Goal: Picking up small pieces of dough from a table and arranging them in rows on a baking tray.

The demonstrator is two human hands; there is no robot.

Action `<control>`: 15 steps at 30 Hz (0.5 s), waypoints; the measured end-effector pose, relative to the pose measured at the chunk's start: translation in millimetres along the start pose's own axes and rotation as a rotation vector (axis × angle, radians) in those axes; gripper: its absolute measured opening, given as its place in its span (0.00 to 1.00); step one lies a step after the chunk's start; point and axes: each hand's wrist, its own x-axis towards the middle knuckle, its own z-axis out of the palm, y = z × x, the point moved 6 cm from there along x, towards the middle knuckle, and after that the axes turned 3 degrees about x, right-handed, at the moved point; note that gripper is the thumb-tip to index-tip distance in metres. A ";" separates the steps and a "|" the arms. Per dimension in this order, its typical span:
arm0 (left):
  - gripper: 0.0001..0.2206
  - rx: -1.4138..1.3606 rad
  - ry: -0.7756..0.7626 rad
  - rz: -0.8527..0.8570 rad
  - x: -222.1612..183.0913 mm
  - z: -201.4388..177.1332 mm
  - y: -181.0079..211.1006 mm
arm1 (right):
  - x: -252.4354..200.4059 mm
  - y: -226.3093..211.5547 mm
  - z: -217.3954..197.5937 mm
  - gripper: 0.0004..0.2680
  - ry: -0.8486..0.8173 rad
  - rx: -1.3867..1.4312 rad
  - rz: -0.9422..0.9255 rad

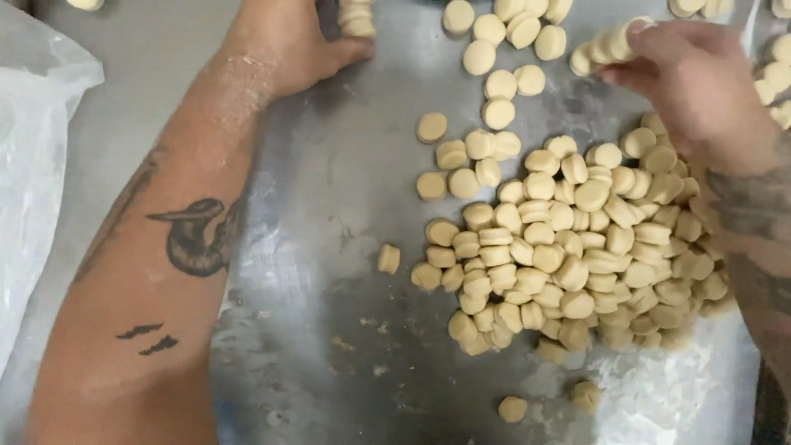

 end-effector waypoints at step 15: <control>0.25 -1.462 0.523 -0.482 -141.6 -8.7 149.6 | -148.2 0.1 -12.5 0.21 -0.202 0.535 -0.149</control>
